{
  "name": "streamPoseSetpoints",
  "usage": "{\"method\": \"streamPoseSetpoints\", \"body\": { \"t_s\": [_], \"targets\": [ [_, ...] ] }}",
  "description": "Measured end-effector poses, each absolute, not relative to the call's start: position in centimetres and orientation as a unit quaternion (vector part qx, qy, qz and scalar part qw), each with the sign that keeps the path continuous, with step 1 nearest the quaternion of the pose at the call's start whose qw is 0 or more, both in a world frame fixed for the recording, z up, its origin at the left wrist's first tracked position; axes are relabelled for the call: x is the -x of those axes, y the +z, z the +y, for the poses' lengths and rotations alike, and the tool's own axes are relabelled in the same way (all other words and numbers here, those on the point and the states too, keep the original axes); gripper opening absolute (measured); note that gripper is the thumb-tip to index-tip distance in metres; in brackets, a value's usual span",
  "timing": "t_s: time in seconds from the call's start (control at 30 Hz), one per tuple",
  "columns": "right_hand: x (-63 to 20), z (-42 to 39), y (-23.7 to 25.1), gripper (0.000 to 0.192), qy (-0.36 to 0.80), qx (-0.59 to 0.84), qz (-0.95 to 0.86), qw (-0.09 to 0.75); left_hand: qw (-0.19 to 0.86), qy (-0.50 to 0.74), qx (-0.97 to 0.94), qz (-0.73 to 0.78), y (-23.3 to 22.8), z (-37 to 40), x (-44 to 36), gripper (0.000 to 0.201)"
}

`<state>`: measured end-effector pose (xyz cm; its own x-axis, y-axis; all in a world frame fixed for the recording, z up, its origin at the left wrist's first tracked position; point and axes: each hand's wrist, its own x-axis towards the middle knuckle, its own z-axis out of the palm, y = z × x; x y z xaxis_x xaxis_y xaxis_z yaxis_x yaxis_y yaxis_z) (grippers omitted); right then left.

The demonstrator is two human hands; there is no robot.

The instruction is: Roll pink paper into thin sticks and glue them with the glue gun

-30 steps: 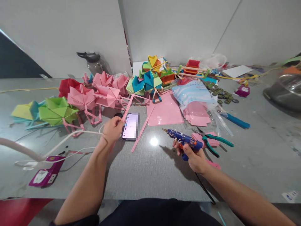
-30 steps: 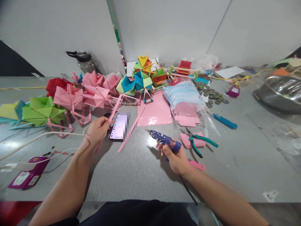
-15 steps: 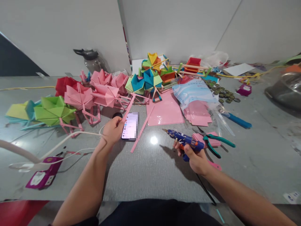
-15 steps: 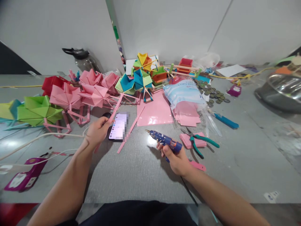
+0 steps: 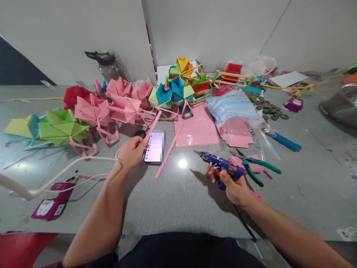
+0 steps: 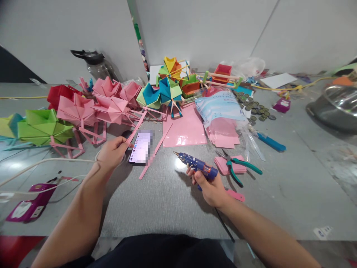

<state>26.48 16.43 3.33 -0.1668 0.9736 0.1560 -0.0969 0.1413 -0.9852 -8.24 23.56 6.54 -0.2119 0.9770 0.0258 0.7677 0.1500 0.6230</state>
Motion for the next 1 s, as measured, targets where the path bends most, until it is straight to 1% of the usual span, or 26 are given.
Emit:
{"method": "streamPoseSetpoints", "body": {
  "t_s": [0.23, 0.37, 0.47, 0.57, 0.63, 0.7, 0.77, 0.87, 1.0],
  "targets": [
    [-26.6, 16.5, 3.3, 0.047, 0.531, 0.391, -0.553, 0.509, 0.227, 0.230, -0.588, 0.741, 6.7, 23.1, 7.5, 0.022],
    [-26.5, 16.4, 3.4, 0.049, 0.525, 0.395, -0.554, 0.511, 0.223, 0.295, -0.584, 0.723, 7.1, 23.0, 7.5, 0.023],
    [-26.5, 16.4, 3.2, 0.051, 0.522, 0.398, -0.552, 0.514, 0.245, 0.350, -0.570, 0.702, 7.5, 22.8, 7.0, 0.026],
    [-26.6, 16.3, 3.0, 0.051, 0.521, 0.404, -0.550, 0.513, 0.298, 0.381, -0.563, 0.670, 7.6, 22.1, 5.2, 0.025],
    [-26.7, 16.3, 2.8, 0.050, 0.522, 0.410, -0.548, 0.510, 0.370, 0.379, -0.569, 0.629, 7.4, 21.1, 3.2, 0.025],
    [-26.7, 16.3, 2.6, 0.049, 0.526, 0.417, -0.545, 0.503, 0.454, 0.351, -0.569, 0.589, 6.9, 19.7, 1.1, 0.021],
    [-26.8, 16.4, 2.5, 0.048, 0.527, 0.421, -0.543, 0.500, 0.510, 0.319, -0.573, 0.557, 6.2, 18.1, -0.8, 0.022],
    [-26.7, 16.4, 2.6, 0.049, 0.522, 0.415, -0.546, 0.507, 0.560, 0.254, -0.588, 0.526, 5.3, 16.4, -2.7, 0.019],
    [-26.6, 16.6, 3.0, 0.049, 0.524, 0.402, -0.556, 0.505, 0.574, 0.224, -0.594, 0.517, 4.9, 16.0, -3.1, 0.010]
  ]
}}
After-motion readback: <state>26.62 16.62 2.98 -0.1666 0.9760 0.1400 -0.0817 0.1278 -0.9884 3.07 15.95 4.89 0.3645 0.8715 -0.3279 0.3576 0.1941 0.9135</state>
